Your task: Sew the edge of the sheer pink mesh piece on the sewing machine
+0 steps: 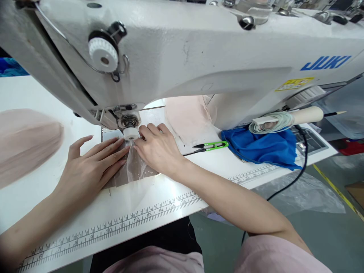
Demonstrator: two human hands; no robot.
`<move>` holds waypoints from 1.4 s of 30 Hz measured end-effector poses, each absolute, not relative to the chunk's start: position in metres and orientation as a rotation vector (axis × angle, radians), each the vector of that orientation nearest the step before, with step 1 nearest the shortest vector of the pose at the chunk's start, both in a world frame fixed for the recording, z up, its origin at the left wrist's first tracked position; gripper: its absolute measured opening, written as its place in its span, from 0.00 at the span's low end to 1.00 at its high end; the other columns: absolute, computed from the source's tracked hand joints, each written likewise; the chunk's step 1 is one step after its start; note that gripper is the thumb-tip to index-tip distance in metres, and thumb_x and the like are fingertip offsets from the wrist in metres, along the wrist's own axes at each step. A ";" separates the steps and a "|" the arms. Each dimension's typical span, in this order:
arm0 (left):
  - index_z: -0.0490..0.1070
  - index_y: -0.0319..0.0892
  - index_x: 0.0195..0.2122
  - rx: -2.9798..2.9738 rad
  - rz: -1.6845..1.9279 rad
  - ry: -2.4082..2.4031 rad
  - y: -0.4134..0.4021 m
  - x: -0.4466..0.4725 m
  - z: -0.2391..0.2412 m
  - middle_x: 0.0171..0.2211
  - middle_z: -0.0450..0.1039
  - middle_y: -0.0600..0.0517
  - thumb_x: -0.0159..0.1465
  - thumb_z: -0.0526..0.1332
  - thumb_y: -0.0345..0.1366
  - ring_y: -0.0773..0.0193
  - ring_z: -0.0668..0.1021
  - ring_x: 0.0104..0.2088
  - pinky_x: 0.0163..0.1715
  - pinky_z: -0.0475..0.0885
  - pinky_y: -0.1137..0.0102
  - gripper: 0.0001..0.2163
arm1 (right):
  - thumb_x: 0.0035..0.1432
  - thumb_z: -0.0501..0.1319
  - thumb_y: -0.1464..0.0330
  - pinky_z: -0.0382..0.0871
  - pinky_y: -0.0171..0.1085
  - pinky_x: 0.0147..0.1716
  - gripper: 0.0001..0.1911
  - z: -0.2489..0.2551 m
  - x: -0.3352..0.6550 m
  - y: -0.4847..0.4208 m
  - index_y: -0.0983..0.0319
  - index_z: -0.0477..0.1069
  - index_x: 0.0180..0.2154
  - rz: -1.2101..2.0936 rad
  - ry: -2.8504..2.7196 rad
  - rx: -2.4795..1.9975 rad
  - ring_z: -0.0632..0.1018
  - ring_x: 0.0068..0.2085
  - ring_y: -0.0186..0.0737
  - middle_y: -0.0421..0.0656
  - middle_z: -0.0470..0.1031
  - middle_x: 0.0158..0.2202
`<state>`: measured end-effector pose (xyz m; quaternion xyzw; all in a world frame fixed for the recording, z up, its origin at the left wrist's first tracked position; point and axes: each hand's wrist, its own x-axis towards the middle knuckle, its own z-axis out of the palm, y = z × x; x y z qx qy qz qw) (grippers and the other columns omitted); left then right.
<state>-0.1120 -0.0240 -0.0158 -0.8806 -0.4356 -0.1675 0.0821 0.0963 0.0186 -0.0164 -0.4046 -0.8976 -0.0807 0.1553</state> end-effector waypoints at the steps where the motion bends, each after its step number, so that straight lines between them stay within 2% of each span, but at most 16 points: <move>1: 0.69 0.46 0.57 -2.631 -0.501 -1.304 -0.024 -0.112 -0.016 0.56 0.73 0.45 0.73 0.50 0.37 0.52 0.76 0.56 0.60 0.56 0.47 0.15 | 0.69 0.52 0.67 0.57 0.44 0.44 0.16 -0.016 0.096 0.019 0.61 0.77 0.48 -0.227 -2.573 -1.159 0.73 0.46 0.46 0.47 0.77 0.47; 9: 0.67 0.45 0.58 -2.639 -0.472 -1.311 -0.022 -0.113 -0.019 0.57 0.73 0.45 0.73 0.49 0.38 0.52 0.74 0.57 0.61 0.53 0.47 0.16 | 0.69 0.52 0.67 0.58 0.44 0.44 0.16 -0.015 0.097 0.019 0.62 0.76 0.49 -0.225 -2.585 -1.162 0.72 0.47 0.48 0.48 0.77 0.48; 12: 0.66 0.45 0.59 -2.642 -0.481 -1.323 -0.021 -0.112 -0.019 0.57 0.72 0.45 0.73 0.49 0.38 0.51 0.74 0.58 0.62 0.54 0.47 0.16 | 0.68 0.53 0.69 0.58 0.44 0.42 0.15 -0.006 0.102 0.018 0.63 0.77 0.48 -0.194 -2.586 -1.156 0.73 0.47 0.49 0.50 0.78 0.44; 14: 0.67 0.44 0.58 -2.638 -0.530 -1.330 -0.024 -0.113 -0.012 0.56 0.74 0.45 0.72 0.50 0.38 0.51 0.74 0.57 0.61 0.57 0.48 0.16 | 0.67 0.55 0.69 0.59 0.42 0.38 0.13 0.006 0.108 0.016 0.62 0.78 0.44 -0.069 -2.600 -1.156 0.74 0.42 0.46 0.48 0.78 0.40; 16: 0.70 0.43 0.53 -2.677 -0.581 -1.362 -0.032 -0.114 -0.001 0.52 0.77 0.47 0.71 0.52 0.38 0.53 0.76 0.53 0.55 0.65 0.53 0.13 | 0.63 0.61 0.67 0.58 0.37 0.32 0.08 0.021 0.115 0.013 0.60 0.78 0.41 0.206 -2.655 -1.131 0.73 0.35 0.39 0.43 0.77 0.38; 18: 0.72 0.45 0.47 -2.825 -0.539 -1.403 -0.044 -0.114 0.011 0.47 0.77 0.49 0.69 0.56 0.42 0.56 0.77 0.46 0.43 0.71 0.60 0.11 | 0.58 0.64 0.68 0.55 0.34 0.26 0.06 0.033 0.121 0.009 0.58 0.76 0.40 0.533 -2.758 -1.045 0.72 0.31 0.33 0.38 0.76 0.40; 19: 0.71 0.46 0.46 -2.930 -0.459 -1.408 -0.051 -0.114 0.016 0.46 0.76 0.49 0.67 0.58 0.44 0.56 0.77 0.44 0.39 0.72 0.62 0.11 | 0.57 0.65 0.70 0.54 0.34 0.25 0.06 0.037 0.122 0.007 0.58 0.75 0.39 0.637 -2.810 -0.993 0.71 0.30 0.31 0.37 0.75 0.40; 21: 0.71 0.46 0.45 -3.027 -0.287 -1.398 -0.066 -0.112 0.021 0.45 0.74 0.48 0.62 0.61 0.47 0.53 0.75 0.43 0.36 0.72 0.62 0.15 | 0.56 0.63 0.74 0.53 0.33 0.23 0.05 0.040 0.123 0.004 0.59 0.74 0.35 0.743 -2.889 -0.915 0.70 0.30 0.30 0.36 0.73 0.38; 24: 0.70 0.42 0.42 -2.938 -0.221 -1.346 -0.079 -0.105 0.014 0.43 0.72 0.45 0.64 0.56 0.36 0.51 0.74 0.42 0.38 0.71 0.58 0.08 | 0.58 0.58 0.78 0.53 0.33 0.24 0.09 0.038 0.121 0.003 0.61 0.71 0.29 0.755 -2.891 -0.896 0.69 0.29 0.29 0.36 0.72 0.35; 27: 0.69 0.41 0.36 -2.754 -0.284 -1.280 -0.074 -0.099 -0.001 0.35 0.73 0.46 0.63 0.50 0.25 0.54 0.73 0.36 0.33 0.70 0.61 0.09 | 0.58 0.56 0.80 0.54 0.33 0.26 0.10 0.035 0.123 0.004 0.61 0.68 0.29 0.800 -2.802 -0.914 0.69 0.29 0.30 0.35 0.72 0.29; 29: 0.67 0.42 0.31 -2.711 -0.352 -1.257 -0.066 -0.097 -0.006 0.29 0.71 0.49 0.64 0.49 0.23 0.58 0.72 0.30 0.29 0.69 0.65 0.11 | 0.59 0.56 0.80 0.55 0.33 0.27 0.10 0.036 0.124 0.004 0.61 0.67 0.30 0.846 -2.757 -0.919 0.70 0.29 0.31 0.34 0.72 0.27; 31: 0.64 0.44 0.28 -2.761 -0.432 -1.328 -0.058 -0.097 -0.006 0.25 0.69 0.52 0.63 0.47 0.22 0.61 0.71 0.28 0.26 0.67 0.67 0.13 | 0.57 0.59 0.78 0.56 0.33 0.27 0.07 0.037 0.124 0.003 0.60 0.68 0.33 0.858 -2.755 -0.917 0.71 0.30 0.32 0.35 0.74 0.30; 34: 0.60 0.44 0.25 -2.858 -0.560 -1.584 -0.052 -0.097 0.002 0.23 0.67 0.54 0.61 0.45 0.22 0.63 0.71 0.26 0.23 0.65 0.70 0.13 | 0.54 0.62 0.78 0.56 0.33 0.27 0.08 0.039 0.120 0.000 0.61 0.71 0.35 0.772 -2.791 -0.937 0.73 0.32 0.34 0.38 0.76 0.35; 36: 0.61 0.45 0.25 -2.890 -0.634 -1.747 -0.050 -0.098 0.010 0.23 0.67 0.54 0.63 0.44 0.25 0.64 0.70 0.25 0.23 0.65 0.70 0.14 | 0.56 0.60 0.79 0.52 0.33 0.25 0.07 0.038 0.117 -0.002 0.62 0.72 0.30 0.639 -2.798 -0.984 0.72 0.30 0.32 0.38 0.75 0.32; 38: 0.67 0.45 0.31 -2.920 -0.673 -1.839 -0.047 -0.098 0.018 0.27 0.71 0.54 0.66 0.44 0.31 0.63 0.72 0.26 0.25 0.67 0.69 0.13 | 0.61 0.58 0.77 0.49 0.34 0.24 0.11 0.037 0.116 -0.002 0.62 0.73 0.28 0.523 -2.741 -1.010 0.71 0.28 0.31 0.38 0.74 0.29; 42: 0.71 0.44 0.46 -2.956 -0.516 -1.932 -0.031 -0.100 0.033 0.39 0.75 0.50 0.67 0.49 0.45 0.61 0.76 0.32 0.30 0.70 0.67 0.16 | 0.66 0.58 0.70 0.49 0.33 0.23 0.10 0.030 0.118 0.002 0.58 0.79 0.38 0.342 -2.456 -0.965 0.72 0.30 0.30 0.39 0.76 0.34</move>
